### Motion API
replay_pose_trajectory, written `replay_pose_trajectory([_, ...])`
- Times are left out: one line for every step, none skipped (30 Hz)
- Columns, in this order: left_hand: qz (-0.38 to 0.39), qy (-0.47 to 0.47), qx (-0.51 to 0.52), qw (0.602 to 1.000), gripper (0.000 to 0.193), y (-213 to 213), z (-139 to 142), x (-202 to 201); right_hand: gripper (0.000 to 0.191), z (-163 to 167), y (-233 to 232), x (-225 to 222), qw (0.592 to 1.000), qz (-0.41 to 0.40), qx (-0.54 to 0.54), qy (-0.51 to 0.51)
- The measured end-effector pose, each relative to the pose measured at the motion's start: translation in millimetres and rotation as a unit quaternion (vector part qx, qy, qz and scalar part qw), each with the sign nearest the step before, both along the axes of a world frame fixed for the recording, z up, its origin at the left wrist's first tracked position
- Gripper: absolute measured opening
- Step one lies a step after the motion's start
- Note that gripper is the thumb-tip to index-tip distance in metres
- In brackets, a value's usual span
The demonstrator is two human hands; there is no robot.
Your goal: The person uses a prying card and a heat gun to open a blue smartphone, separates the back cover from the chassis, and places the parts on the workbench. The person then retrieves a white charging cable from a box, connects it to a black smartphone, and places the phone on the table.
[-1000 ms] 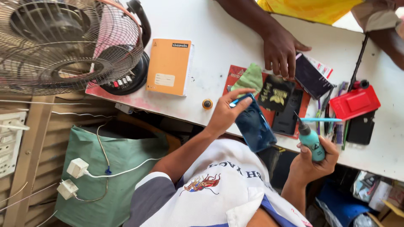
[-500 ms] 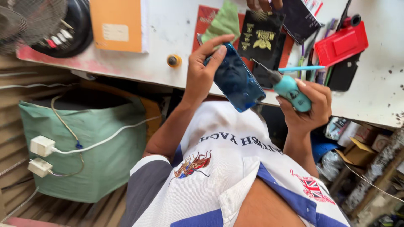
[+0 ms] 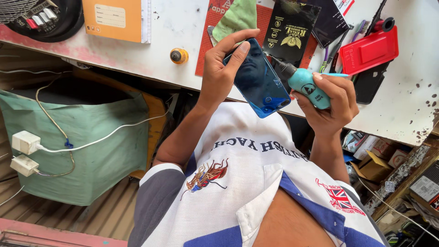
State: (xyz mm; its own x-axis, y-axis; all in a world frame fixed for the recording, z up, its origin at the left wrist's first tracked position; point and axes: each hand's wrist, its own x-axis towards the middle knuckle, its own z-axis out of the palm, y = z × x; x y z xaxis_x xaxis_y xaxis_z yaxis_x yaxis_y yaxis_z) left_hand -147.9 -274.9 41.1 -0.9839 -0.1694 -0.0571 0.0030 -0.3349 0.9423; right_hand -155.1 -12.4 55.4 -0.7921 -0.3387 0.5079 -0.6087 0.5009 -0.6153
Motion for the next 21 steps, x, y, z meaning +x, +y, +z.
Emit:
replay_pose_trajectory([-0.001,-0.002,0.001,1.0,0.025,-1,0,-2,0.052,0,-1,-3,1.0,-0.001,0.0,0.005])
replay_pose_trajectory([-0.001,-0.004,0.002,1.0,0.026,-1,0,-4,0.052,-1,-2,-4,1.0,-0.003,0.001,0.009])
replay_pose_trajectory([-0.002,-0.006,0.003,1.0,0.026,-1,0,-5,0.053,-1,-2,-6,1.0,-0.004,0.002,0.013])
replay_pose_trajectory([-0.002,-0.002,0.007,1.0,0.026,-2,0,-6,0.052,-1,-3,-7,1.0,-0.003,0.003,0.011])
replay_pose_trajectory([-0.003,0.002,0.011,1.0,0.025,-2,0,-6,0.052,-1,-2,-7,1.0,-0.004,0.005,0.009])
replay_pose_trajectory([-0.004,0.006,0.016,1.0,0.025,-3,-1,-8,0.052,-2,-3,-8,1.0,-0.006,0.007,0.007])
replay_pose_trajectory([-0.005,0.004,0.016,1.0,0.025,-3,-1,-8,0.051,-3,-2,-8,1.0,-0.005,0.006,0.007])
replay_pose_trajectory([-0.006,0.0,0.017,1.0,0.025,-4,-2,-9,0.051,-4,-2,-9,1.0,-0.005,0.005,0.006])
replay_pose_trajectory([-0.006,-0.004,0.019,1.0,0.025,-5,-2,-9,0.05,-5,-2,-9,1.0,-0.005,0.004,0.005])
replay_pose_trajectory([-0.007,-0.002,0.018,1.0,0.025,-5,-3,-9,0.049,-6,-2,-9,1.0,-0.005,0.003,0.005])
replay_pose_trajectory([-0.007,0.001,0.018,1.0,0.025,-5,-4,-9,0.049,-7,-2,-9,1.0,-0.005,0.001,0.004])
replay_pose_trajectory([-0.007,0.004,0.017,1.0,0.025,-5,-5,-9,0.048,-7,-2,-8,1.0,-0.004,0.0,0.004])
replay_pose_trajectory([-0.008,0.001,0.017,1.0,0.025,-5,-6,-9,0.048,-7,-1,-8,1.0,-0.005,-0.001,0.005])
replay_pose_trajectory([-0.007,-0.002,0.016,1.0,0.025,-6,-7,-8,0.048,-8,-3,-7,1.0,-0.005,-0.002,0.006])
replay_pose_trajectory([-0.006,-0.005,0.015,1.0,0.026,-7,-7,-7,0.048,-9,-4,-6,1.0,-0.004,-0.004,0.006])
replay_pose_trajectory([-0.003,-0.002,0.012,1.0,0.025,-8,-7,-6,0.048,-8,-6,-6,1.0,-0.005,-0.003,0.004])
replay_pose_trajectory([0.001,0.0,0.008,1.0,0.025,-9,-8,-6,0.048,-8,-7,-5,1.0,-0.005,-0.002,0.003])
replay_pose_trajectory([0.005,0.004,0.005,1.0,0.025,-11,-8,-5,0.048,-8,-9,-5,1.0,-0.005,-0.002,0.002])
replay_pose_trajectory([0.007,0.007,0.003,1.0,0.025,-12,-8,-5,0.048,-8,-10,-5,1.0,-0.005,-0.001,0.004])
replay_pose_trajectory([0.008,0.009,0.002,1.0,0.025,-14,-8,-4,0.048,-8,-11,-5,1.0,-0.004,-0.001,0.006])
replay_pose_trajectory([0.009,0.012,0.001,1.0,0.025,-15,-7,-4,0.048,-8,-12,-6,1.0,-0.004,0.0,0.008])
